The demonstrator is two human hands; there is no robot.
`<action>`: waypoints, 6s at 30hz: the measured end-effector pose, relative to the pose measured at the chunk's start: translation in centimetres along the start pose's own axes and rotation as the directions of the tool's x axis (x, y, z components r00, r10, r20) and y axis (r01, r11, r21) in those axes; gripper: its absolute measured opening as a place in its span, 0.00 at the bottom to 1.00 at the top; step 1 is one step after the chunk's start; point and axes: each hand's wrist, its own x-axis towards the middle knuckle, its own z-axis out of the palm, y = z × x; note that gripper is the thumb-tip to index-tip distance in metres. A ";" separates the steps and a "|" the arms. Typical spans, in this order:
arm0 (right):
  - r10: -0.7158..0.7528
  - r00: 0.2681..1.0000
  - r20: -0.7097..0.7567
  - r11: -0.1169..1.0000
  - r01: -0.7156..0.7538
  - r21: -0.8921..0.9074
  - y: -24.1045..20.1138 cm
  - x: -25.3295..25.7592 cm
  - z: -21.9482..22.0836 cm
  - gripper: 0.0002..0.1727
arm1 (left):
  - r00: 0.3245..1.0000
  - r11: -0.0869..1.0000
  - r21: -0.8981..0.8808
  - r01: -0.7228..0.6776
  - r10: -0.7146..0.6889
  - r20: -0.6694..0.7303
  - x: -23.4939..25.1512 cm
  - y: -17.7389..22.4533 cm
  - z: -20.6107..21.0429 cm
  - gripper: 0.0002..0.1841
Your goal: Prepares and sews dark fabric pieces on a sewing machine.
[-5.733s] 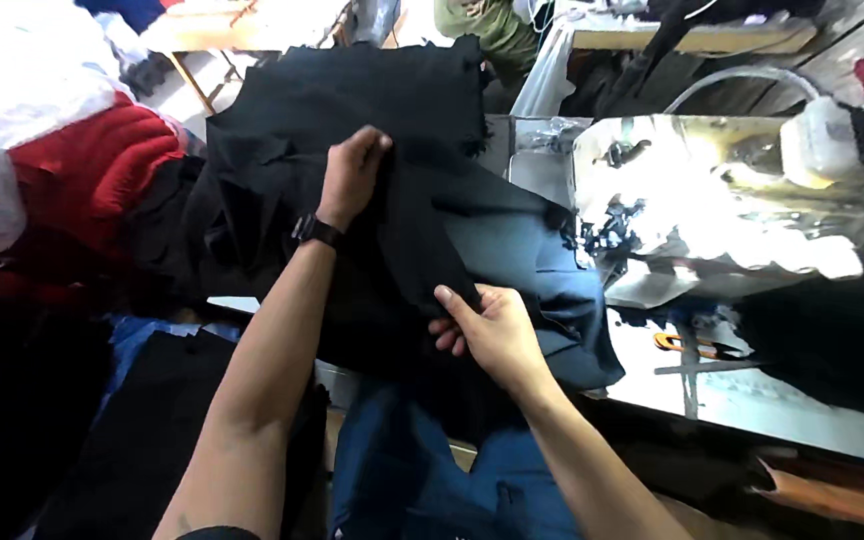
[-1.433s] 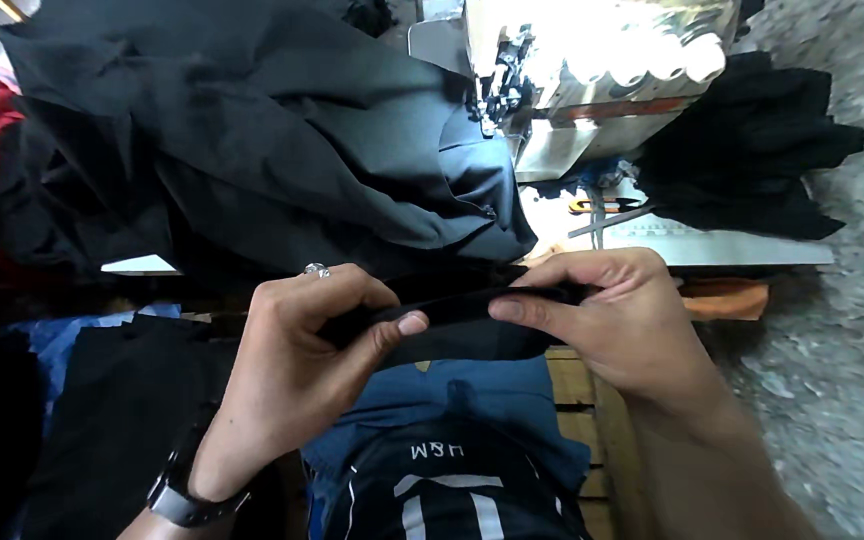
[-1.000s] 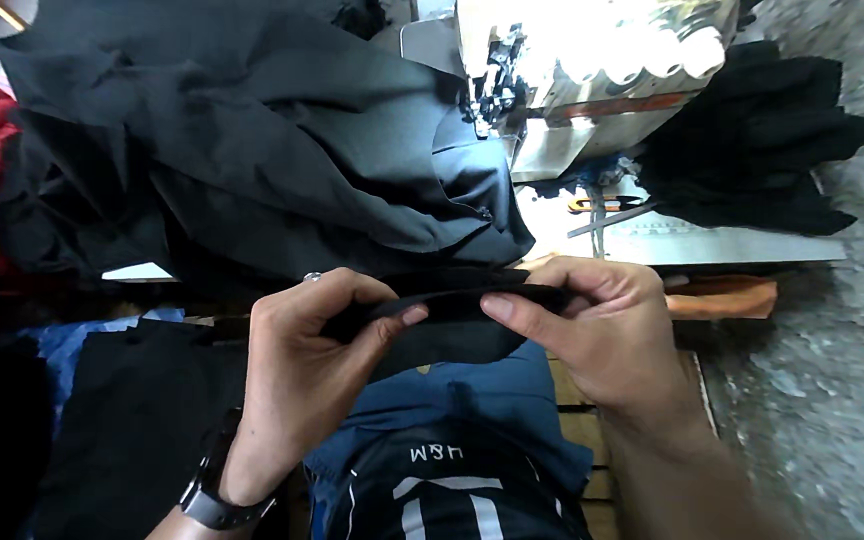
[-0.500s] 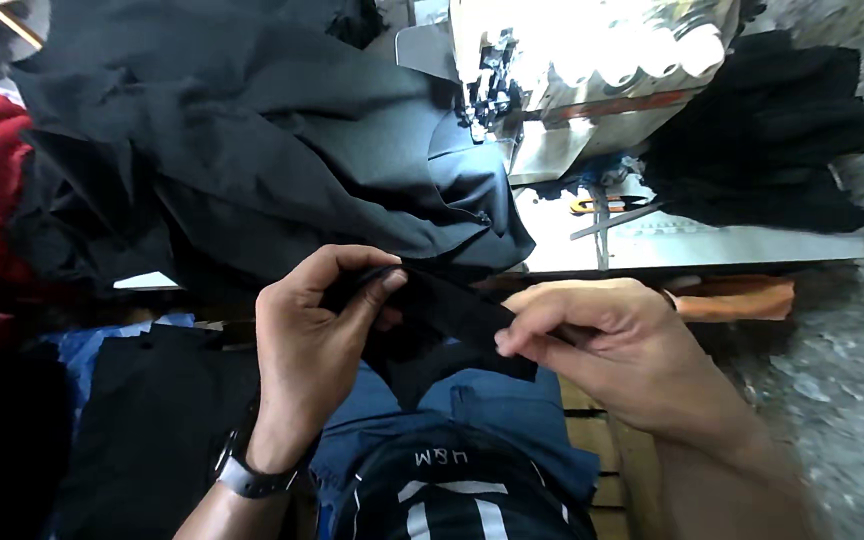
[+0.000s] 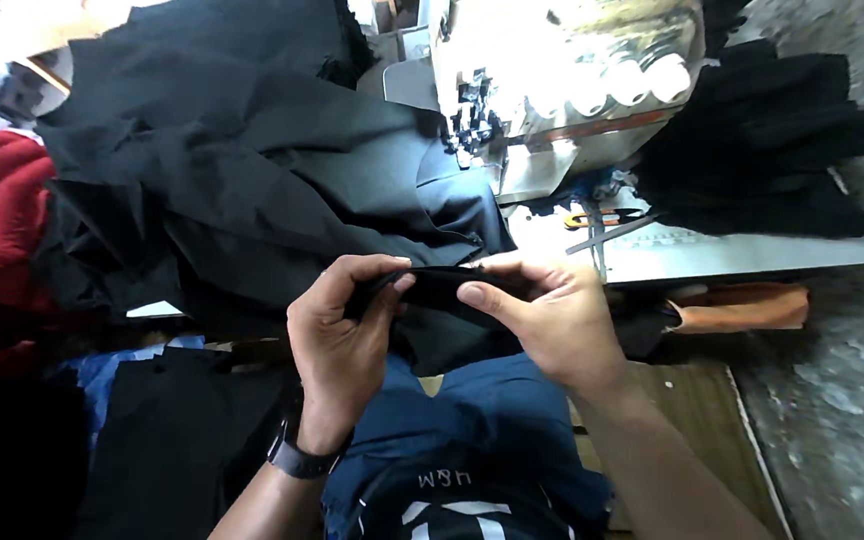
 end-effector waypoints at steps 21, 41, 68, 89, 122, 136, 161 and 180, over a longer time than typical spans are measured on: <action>0.165 0.966 0.200 0.985 -0.150 -0.085 -0.2 2.1 -4.3 0.08 | 0.983 0.979 0.196 0.058 -0.091 0.160 6.5 -0.9 0.3 0.11; 0.279 0.946 0.165 0.960 -0.280 -0.012 6.1 9.8 -5.0 0.12 | 0.958 0.897 0.361 -0.255 0.185 0.217 14.6 -9.2 6.3 0.11; 0.087 0.975 0.205 0.986 -0.055 -0.157 5.4 7.0 -3.6 0.10 | 0.911 0.800 0.572 -0.180 -0.084 0.405 14.7 -6.5 4.9 0.12; 0.203 0.975 0.092 0.978 -0.197 -0.066 4.5 8.8 -3.2 0.41 | 0.955 0.802 0.583 -0.131 -0.056 0.292 17.2 -11.9 8.1 0.22; -0.035 0.998 -0.058 0.965 0.019 -0.263 4.8 10.4 -1.5 0.05 | 0.758 0.788 0.532 -0.309 -0.135 0.639 14.5 -5.4 -3.7 0.34; -0.424 0.905 -0.015 0.670 0.303 -0.678 1.8 6.2 -1.7 0.23 | 0.871 0.953 0.137 -0.269 0.180 0.458 13.4 0.3 0.3 0.11; -0.477 0.878 -0.053 0.838 0.435 -0.329 0.1 -1.3 -2.7 0.21 | 0.721 0.544 -0.477 0.690 -0.570 0.393 2.3 -0.6 6.0 0.15; 0.056 0.998 -0.013 0.982 -0.057 -0.181 0.2 -3.1 -2.5 0.09 | 0.693 0.430 -0.579 0.693 -0.619 0.370 2.7 -0.9 6.7 0.29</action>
